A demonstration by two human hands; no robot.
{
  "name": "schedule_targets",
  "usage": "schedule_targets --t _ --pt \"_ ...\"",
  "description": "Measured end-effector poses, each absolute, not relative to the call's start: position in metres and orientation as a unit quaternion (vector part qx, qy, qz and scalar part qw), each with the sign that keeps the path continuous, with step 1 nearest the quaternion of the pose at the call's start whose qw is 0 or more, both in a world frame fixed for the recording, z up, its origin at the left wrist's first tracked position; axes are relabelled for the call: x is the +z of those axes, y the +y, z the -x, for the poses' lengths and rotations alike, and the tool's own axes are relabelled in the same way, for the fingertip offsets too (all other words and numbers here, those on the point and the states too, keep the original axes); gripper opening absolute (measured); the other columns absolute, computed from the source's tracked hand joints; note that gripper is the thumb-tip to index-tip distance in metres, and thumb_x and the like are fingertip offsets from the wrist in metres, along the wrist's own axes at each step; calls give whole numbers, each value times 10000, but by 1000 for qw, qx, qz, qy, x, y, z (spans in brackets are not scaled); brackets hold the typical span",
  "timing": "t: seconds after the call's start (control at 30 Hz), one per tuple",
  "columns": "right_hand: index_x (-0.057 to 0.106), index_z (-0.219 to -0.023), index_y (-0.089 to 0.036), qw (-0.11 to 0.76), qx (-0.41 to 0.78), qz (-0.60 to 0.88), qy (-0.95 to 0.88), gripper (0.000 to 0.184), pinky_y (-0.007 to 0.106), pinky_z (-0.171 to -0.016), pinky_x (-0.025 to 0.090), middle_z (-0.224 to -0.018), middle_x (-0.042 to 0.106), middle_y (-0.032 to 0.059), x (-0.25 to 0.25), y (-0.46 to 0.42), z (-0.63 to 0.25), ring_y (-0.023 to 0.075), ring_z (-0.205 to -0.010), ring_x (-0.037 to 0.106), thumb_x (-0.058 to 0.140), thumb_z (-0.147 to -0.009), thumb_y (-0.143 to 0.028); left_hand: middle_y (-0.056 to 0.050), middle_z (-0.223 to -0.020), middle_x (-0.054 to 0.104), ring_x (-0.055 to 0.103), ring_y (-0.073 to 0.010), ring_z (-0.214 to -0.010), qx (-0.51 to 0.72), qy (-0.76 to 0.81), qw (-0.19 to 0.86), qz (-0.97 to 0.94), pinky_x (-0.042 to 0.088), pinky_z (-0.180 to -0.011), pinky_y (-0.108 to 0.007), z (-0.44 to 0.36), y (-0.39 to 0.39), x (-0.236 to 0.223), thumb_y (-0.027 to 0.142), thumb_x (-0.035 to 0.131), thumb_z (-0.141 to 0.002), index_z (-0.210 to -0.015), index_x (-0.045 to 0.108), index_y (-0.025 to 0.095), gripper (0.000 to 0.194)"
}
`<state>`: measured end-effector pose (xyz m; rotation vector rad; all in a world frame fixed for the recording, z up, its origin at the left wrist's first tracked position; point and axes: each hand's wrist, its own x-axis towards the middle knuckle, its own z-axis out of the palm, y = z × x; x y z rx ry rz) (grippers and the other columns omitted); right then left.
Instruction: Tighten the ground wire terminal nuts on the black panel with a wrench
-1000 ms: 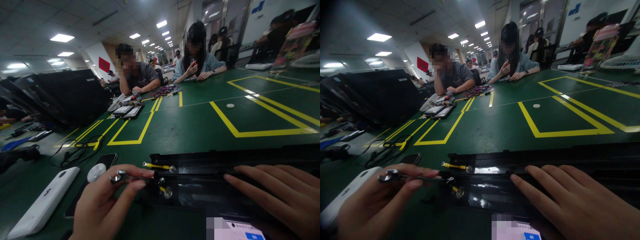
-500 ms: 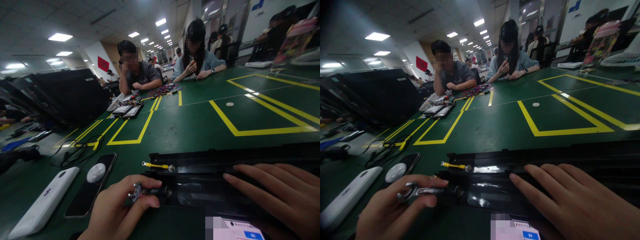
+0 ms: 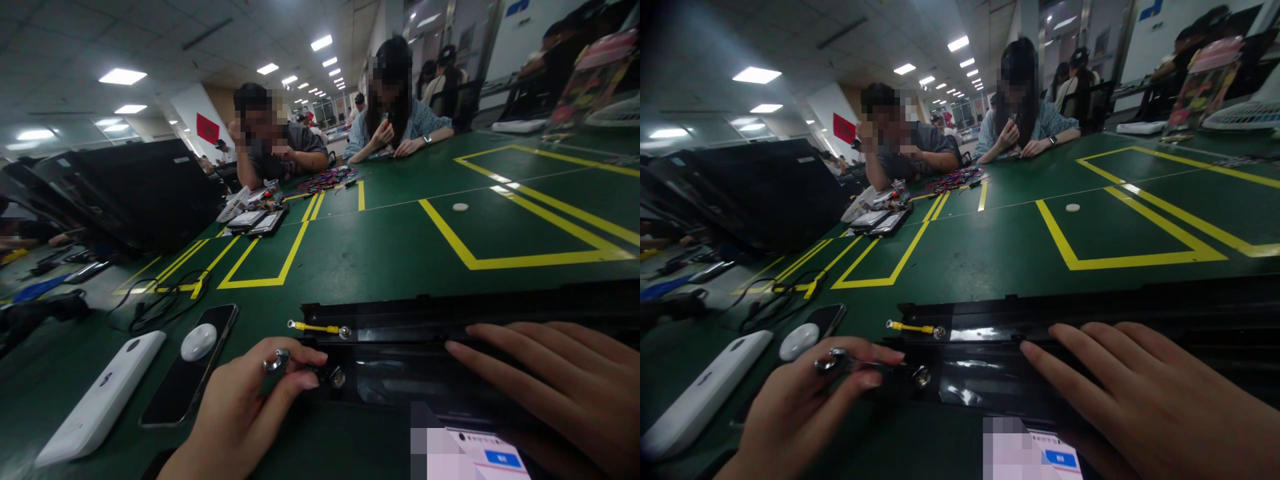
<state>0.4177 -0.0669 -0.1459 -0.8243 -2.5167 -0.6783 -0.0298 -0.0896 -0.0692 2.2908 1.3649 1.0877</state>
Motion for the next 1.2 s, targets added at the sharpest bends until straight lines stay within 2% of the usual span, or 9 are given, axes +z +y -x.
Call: schedule_targets --t 0.07,0.23,0.4,0.53,0.7,0.83,0.9,1.07,1.2 --pt "542 -1947 -400 207 -230 305 -901 852 624 -897 729 -1628 882 31 -147 -68 -418 406 -1168 902 668 -1145 -658 68 -1094 1037 1022 -195 -926 385 457 126 -792 782 -871 -212 29 -88 -70 40 818 -1103 -1213 896 364 351" --pt "632 -1857 -552 292 -135 341 -883 785 569 -993 724 -1577 896 1 -156 -75 -423 428 -1314 863 800 -1105 -701 69 -1117 1039 1023 -176 -961 391 443 139 -795 763 -881 -192 27 -87 -67 -11 786 -1098 -1230 876 354 398" --pt "624 -1872 -486 270 -126 352 -888 789 573 -1047 716 -1614 872 55 -156 -81 -424 438 -1374 833 778 -1129 -702 33 -1025 1037 1006 -192 -844 396 441 151 -792 747 -762 -209 21 -81 -56 0 768 -1077 -1136 890 307 336" --pt "589 -1901 -440 236 -136 360 -892 770 577 -1067 702 -1646 851 81 -146 -79 -419 419 -1339 835 738 -1171 -634 31 -946 1028 985 -180 -763 411 449 171 -775 717 -697 -192 16 -76 -47 31 783 -1049 -1051 915 300 300" --pt "457 -1980 -356 146 -221 322 -909 745 605 -990 682 -1609 848 101 -133 -74 -412 377 -1237 845 564 -1256 -499 0 -981 1041 992 -202 -803 454 464 250 -719 741 -710 -206 15 -79 -52 32 864 -1031 -1040 943 290 270" --pt "413 -1998 -353 154 -230 317 -907 770 597 -991 668 -1577 861 98 -131 -74 -411 374 -1228 846 556 -1257 -508 -17 -1074 1045 974 -207 -795 562 462 318 -608 796 -722 -245 17 -82 -56 83 917 -1085 -1050 945 268 191" --pt "397 -2005 -355 151 -238 316 -906 779 605 -986 674 -1568 870 99 -132 -74 -410 374 -1223 849 543 -1256 -514 -28 -1051 1043 975 -208 -793 578 469 340 -575 809 -742 -251 20 -79 -52 107 949 -1093 -1055 955 255 153" --pt "407 -2003 -383 156 -254 316 -901 785 625 -919 723 -1581 884 82 -140 -73 -410 375 -1192 867 506 -1237 -529 -26 -862 1014 1022 -233 -804 472 434 410 -649 791 -740 -209 24 -60 -28 -7 978 -939 -922 919 243 257" --pt "432 -1992 -411 169 -251 323 -897 772 618 -915 737 -1583 886 74 -144 -73 -409 375 -1197 871 506 -1236 -550 -15 -911 1032 1023 -198 -833 417 398 382 -722 776 -794 -182 24 -47 -20 -30 926 -942 -919 936 258 289"
